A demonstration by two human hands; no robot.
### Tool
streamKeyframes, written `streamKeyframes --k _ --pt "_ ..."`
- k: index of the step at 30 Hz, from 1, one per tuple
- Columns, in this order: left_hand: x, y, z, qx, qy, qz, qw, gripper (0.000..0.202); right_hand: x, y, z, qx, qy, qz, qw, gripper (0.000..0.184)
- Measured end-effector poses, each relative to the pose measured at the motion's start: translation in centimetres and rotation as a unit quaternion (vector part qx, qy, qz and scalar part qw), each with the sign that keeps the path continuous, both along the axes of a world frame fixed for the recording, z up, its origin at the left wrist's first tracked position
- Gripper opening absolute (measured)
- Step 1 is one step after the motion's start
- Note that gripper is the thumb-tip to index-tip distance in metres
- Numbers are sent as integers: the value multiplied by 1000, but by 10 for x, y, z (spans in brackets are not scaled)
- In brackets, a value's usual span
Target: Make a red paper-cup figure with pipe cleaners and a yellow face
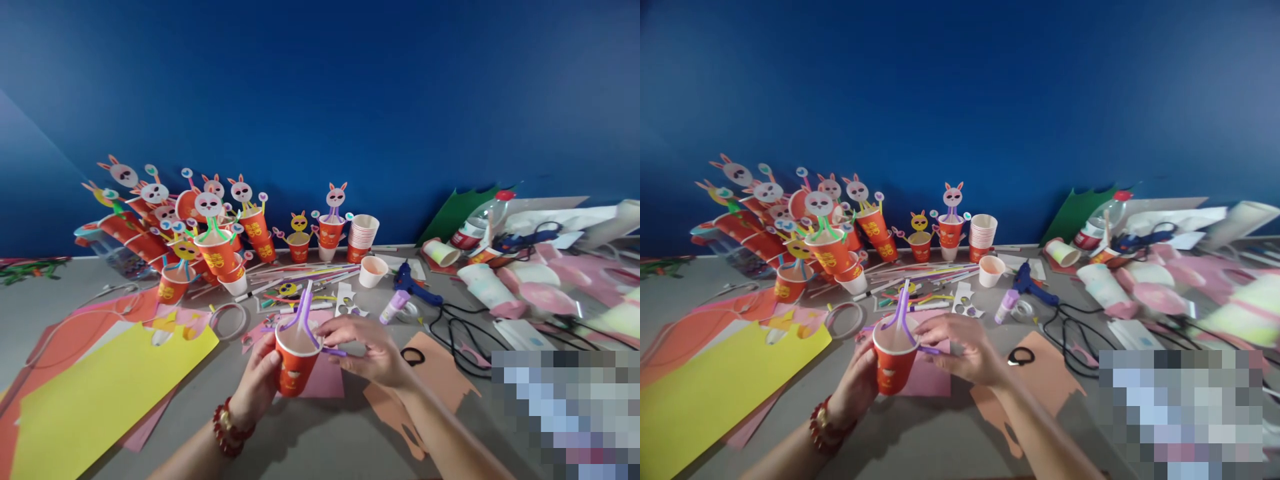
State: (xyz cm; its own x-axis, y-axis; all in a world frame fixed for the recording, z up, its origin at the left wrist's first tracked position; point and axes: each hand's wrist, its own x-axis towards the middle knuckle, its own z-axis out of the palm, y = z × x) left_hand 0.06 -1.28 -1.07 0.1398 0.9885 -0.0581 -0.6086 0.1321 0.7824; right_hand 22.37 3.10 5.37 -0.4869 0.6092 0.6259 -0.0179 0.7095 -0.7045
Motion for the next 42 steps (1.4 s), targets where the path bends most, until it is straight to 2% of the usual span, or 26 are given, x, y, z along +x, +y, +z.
streamKeyframes --k 7,16,21,28,33,37,42 --pt "2 0 1 -5 -37 9 999 43 -1 0 -2 69 24 12 997 9" --pt "2 -2 -5 -7 -32 23 999 46 1 -2 -5 51 20 15 998 12" --pt "0 -3 -8 -6 -19 11 1000 48 0 -2 -3 20 28 5 999 11" --pt "3 -1 -4 -13 -17 23 999 45 0 0 -2 -1 -12 19 1000 23" --pt "5 0 2 -12 -8 8 1000 46 -1 0 -6 17 0 3 1000 16" --pt "6 0 3 -17 -2 21 1000 46 0 0 -7 34 15 10 999 14" --pt "6 -1 5 -2 -10 14 1000 46 0 -1 -5 11 9 32 999 8"
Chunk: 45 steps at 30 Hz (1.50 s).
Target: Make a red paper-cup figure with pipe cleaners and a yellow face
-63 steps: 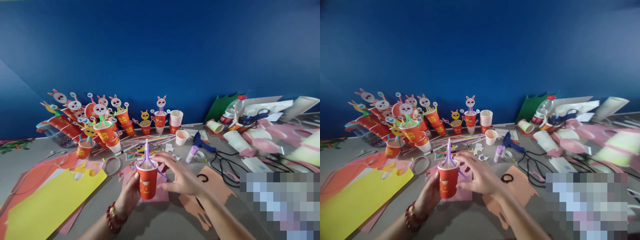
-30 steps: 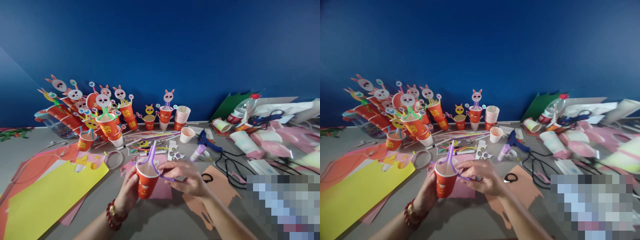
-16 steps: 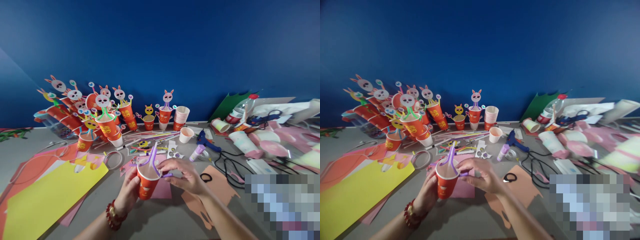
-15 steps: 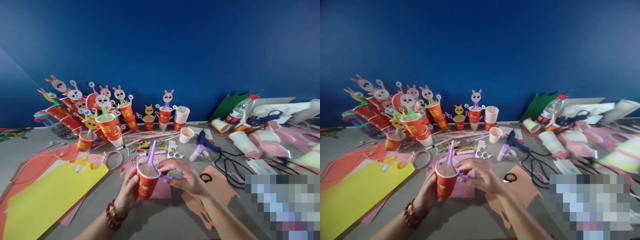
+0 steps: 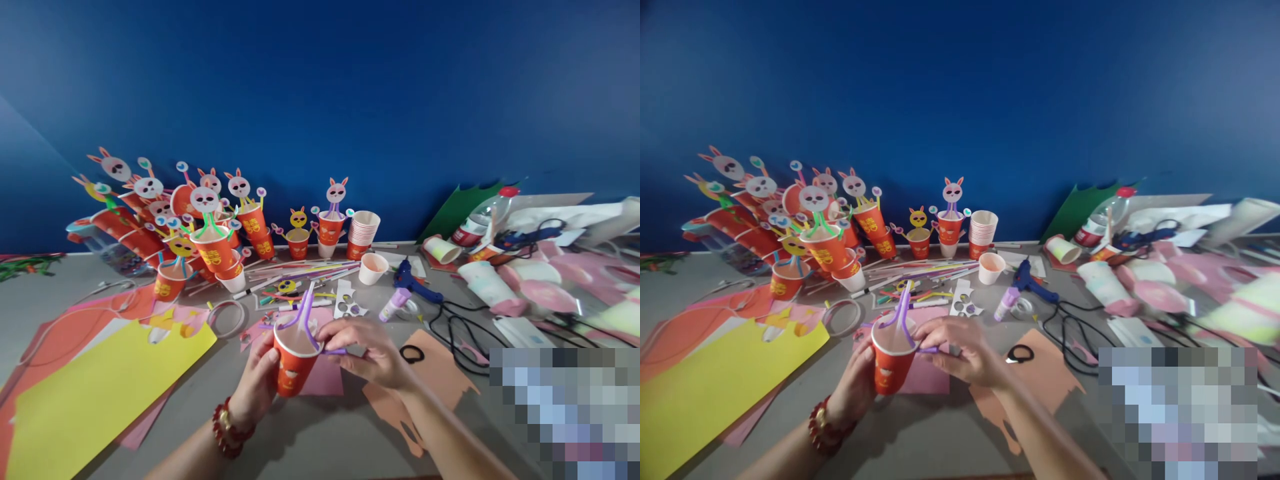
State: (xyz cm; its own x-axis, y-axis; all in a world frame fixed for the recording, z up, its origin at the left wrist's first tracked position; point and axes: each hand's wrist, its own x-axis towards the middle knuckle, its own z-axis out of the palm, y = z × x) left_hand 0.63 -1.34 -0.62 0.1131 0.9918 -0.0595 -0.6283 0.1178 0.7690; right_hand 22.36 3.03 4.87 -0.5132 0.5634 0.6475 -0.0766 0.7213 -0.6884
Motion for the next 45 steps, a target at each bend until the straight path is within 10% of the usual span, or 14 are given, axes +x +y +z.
streamKeyframes --k 27,33,37,41,45 --pt "-4 -4 -16 -5 32 -15 999 47 0 -3 0 -77 -5 -7 997 9" --pt "-2 4 -2 41 117 104 987 41 1 0 -4 -39 -9 -30 999 5" --pt "-10 -2 7 245 296 266 884 45 1 2 -6 -6 -24 -47 999 4" --pt "-9 -14 27 398 519 196 730 47 0 0 -3 35 -26 -57 997 9" --pt "1 -14 52 409 608 177 657 34 -3 -3 1 68 -19 -58 996 10"
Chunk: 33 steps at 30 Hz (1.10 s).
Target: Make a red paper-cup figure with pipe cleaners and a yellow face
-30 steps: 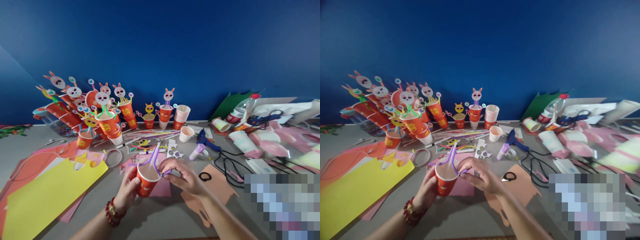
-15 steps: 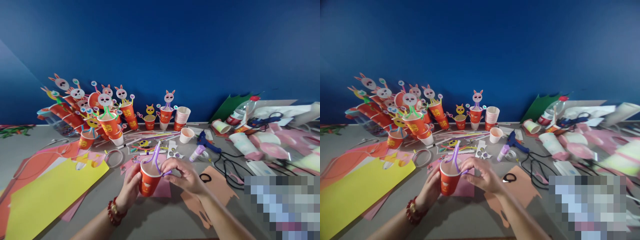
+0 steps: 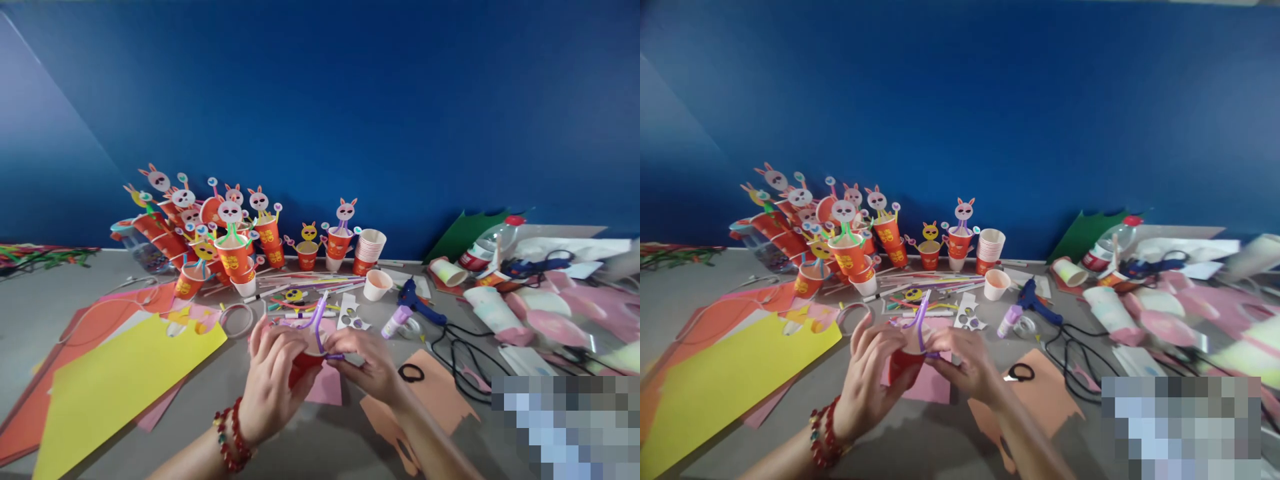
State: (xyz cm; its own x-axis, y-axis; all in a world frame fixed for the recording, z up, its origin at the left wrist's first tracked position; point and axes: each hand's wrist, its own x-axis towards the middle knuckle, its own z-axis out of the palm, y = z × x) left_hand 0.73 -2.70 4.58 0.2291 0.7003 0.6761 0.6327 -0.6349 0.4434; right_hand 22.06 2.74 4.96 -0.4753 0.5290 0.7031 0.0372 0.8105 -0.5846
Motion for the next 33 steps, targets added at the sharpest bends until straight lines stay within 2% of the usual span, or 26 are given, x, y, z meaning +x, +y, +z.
streamKeyframes --k 5,10,15,21,24,29,33 --pt "5 7 20 -18 88 -2 996 16 -2 -2 -1 43 -15 6 999 4" --pt "8 7 24 -14 95 8 995 14 -1 -3 -1 71 -34 -11 997 4" --pt "6 10 22 -27 71 -17 997 20 -1 -2 0 90 -52 -16 994 8" --pt "1 23 17 -35 86 -36 995 15 -2 0 -2 81 -75 -40 993 7" --pt "-1 27 12 -37 104 -51 993 13 -2 1 -1 74 -101 -58 990 15" --pt "-1 33 0 4 89 -91 992 10 6 -4 18 52 -155 -86 983 50" --pt "0 36 -4 33 92 -119 988 8 38 -14 36 29 -159 -138 977 50"
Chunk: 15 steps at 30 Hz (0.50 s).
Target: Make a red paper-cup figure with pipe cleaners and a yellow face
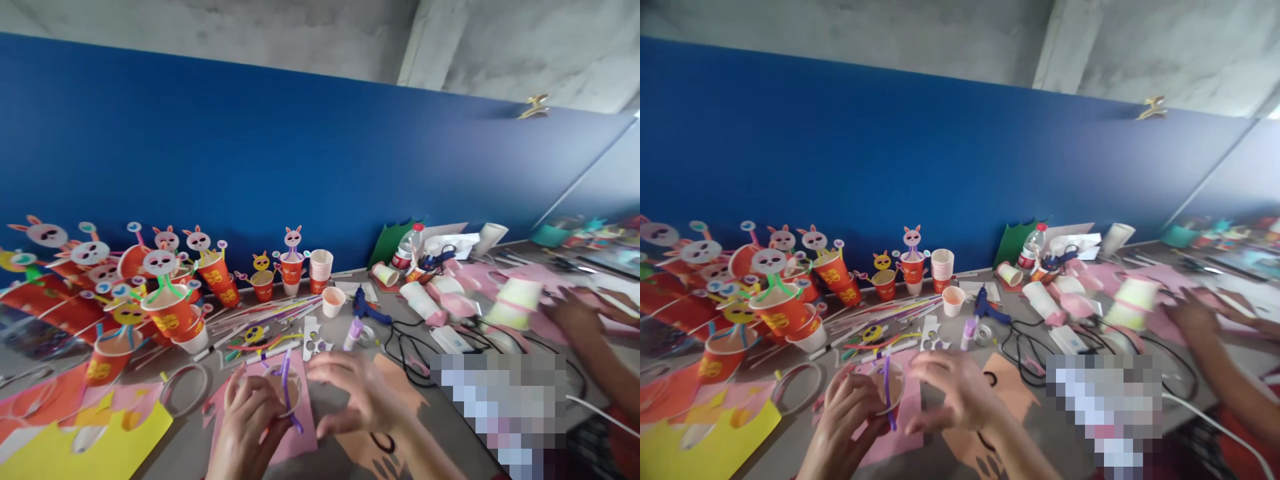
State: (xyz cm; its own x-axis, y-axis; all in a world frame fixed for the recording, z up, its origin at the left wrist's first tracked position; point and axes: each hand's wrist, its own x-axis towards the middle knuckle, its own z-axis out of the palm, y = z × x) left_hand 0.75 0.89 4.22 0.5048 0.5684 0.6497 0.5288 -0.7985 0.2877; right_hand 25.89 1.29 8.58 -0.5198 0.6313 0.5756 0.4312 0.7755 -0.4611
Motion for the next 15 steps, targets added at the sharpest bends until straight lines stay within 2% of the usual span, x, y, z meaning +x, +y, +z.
streamKeyframes --k 2,3,4,6,8,10,13,15 --pt "1 -1 1 11 8 1 1000 10 30 0 1 6 13 -68 998 45" --pt "1 -1 2 13 14 2 1000 11 47 4 -1 -11 9 -125 992 34" --pt "2 -3 3 12 21 1 1000 12 66 10 -5 -24 -5 -208 978 25" --pt "4 -5 3 0 19 1 1000 14 102 33 -18 -33 -91 -380 920 24" --pt "6 -8 1 -17 -4 7 1000 15 131 62 -36 -48 -133 -420 896 21" --pt "8 -9 -3 -26 -32 13 999 15 150 91 -54 -69 -180 -431 882 27" --pt "9 -7 -12 -12 -51 9 999 14 162 122 -77 -118 -244 -419 867 38" --pt "8 -4 -17 5 -53 9 999 15 164 134 -89 -145 -273 -406 860 36"
